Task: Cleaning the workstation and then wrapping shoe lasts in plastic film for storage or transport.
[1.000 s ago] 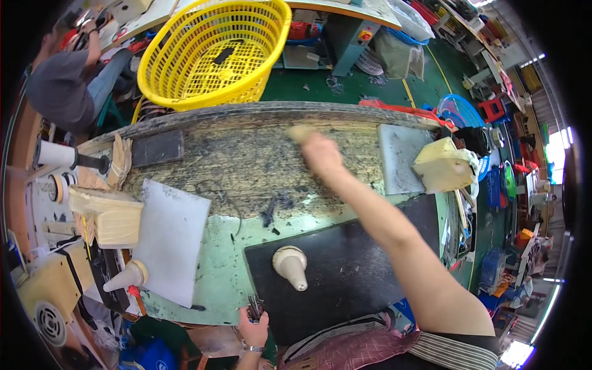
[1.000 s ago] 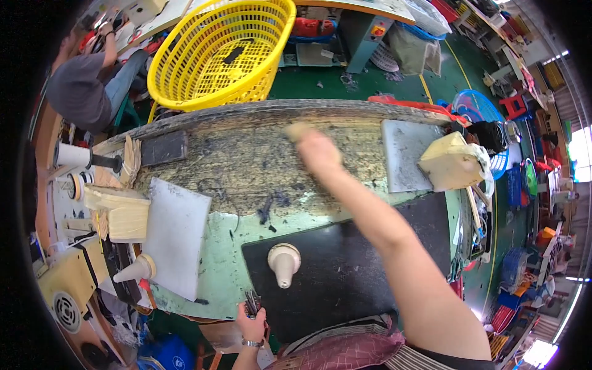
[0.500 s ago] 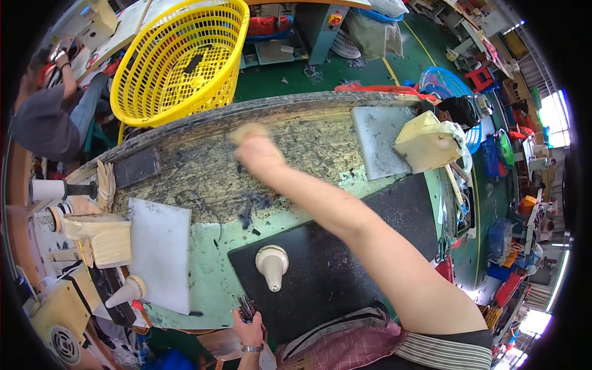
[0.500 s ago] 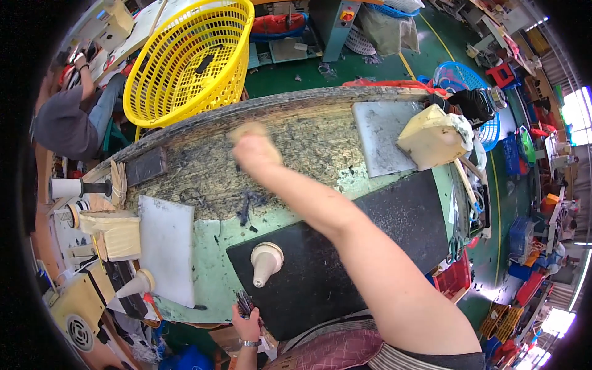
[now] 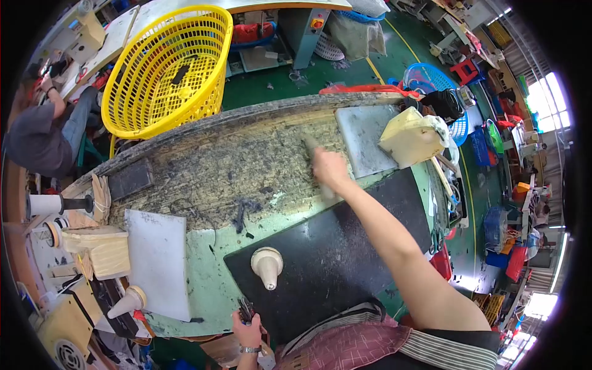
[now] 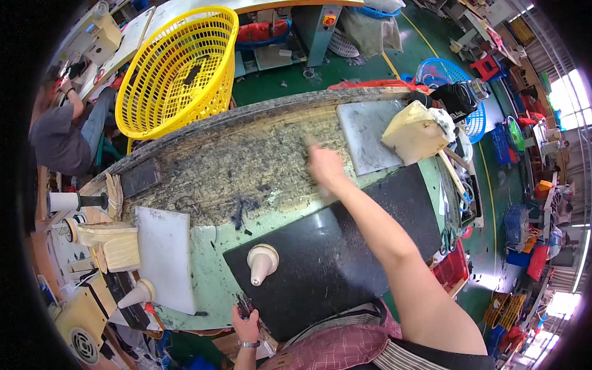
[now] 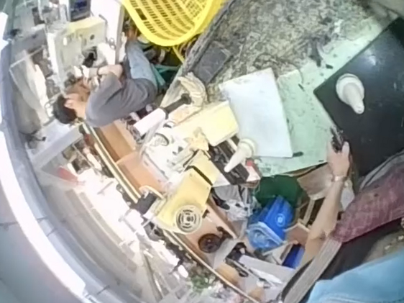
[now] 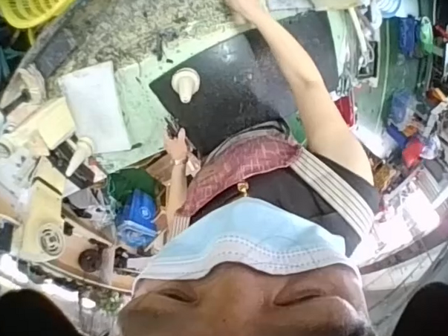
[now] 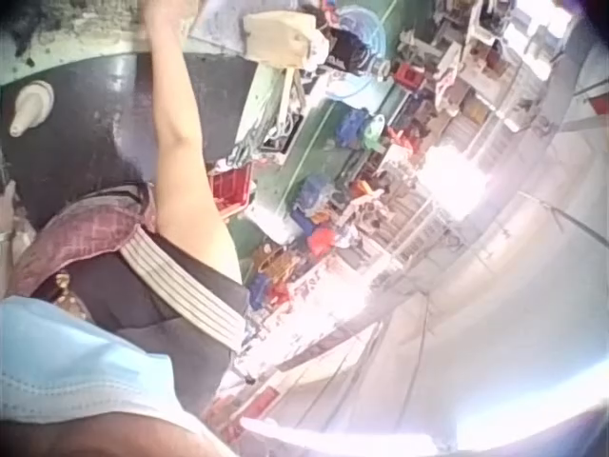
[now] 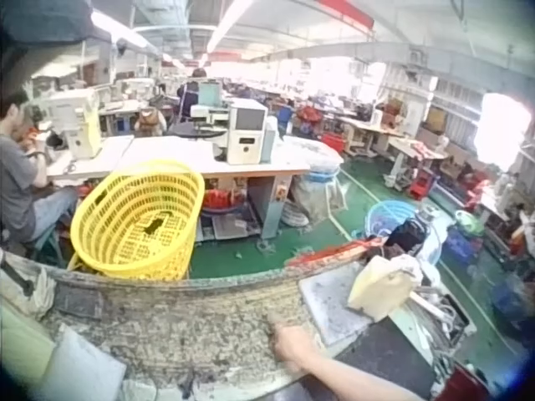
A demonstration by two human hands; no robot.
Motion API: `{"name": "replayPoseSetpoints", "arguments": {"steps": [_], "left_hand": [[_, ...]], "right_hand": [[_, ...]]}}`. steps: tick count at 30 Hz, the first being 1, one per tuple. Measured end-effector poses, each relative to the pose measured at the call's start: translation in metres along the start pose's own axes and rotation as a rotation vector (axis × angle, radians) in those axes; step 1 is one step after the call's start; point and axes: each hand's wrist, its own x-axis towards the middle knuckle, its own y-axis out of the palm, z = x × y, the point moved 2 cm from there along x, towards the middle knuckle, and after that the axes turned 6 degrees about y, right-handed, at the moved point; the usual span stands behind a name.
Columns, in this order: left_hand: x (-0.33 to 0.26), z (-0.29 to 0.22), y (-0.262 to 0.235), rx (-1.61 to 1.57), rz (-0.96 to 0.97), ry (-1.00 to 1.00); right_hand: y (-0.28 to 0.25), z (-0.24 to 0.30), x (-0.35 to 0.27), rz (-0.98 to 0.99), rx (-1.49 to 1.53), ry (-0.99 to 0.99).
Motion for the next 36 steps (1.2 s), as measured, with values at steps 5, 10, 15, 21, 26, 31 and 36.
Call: {"name": "replayPoseSetpoints", "arguments": {"steps": [5, 10, 15, 21, 26, 31, 36], "left_hand": [[-0.003, 0.038, -0.005, -0.01, 0.011, -0.048], [-0.006, 0.022, 0.003, 0.016, 0.001, -0.101], [-0.005, 0.03, -0.002, -0.145, -0.021, -0.146], [-0.004, 0.021, 0.004, -0.135, -0.039, -0.098], [-0.004, 0.022, -0.003, -0.128, -0.028, -0.18], [-0.009, 0.042, 0.0, -0.169, -0.039, -0.248], [-0.01, 0.041, 0.002, -0.043, -0.081, -0.067]], "right_hand": [[-0.023, -0.025, 0.007, -0.1, -0.023, 0.118], [0.056, 0.09, -0.042, -0.03, 0.369, -0.172], [0.009, 0.153, -0.069, 0.093, 0.306, -0.462], [0.022, 0.007, 0.027, -0.183, 0.04, 0.018], [0.042, 0.208, -0.055, 0.254, 0.055, -0.617], [-0.015, 0.166, 0.011, -0.135, 0.248, -0.564], [0.026, 0.2, 0.008, -0.022, 0.063, -1.074]]}}
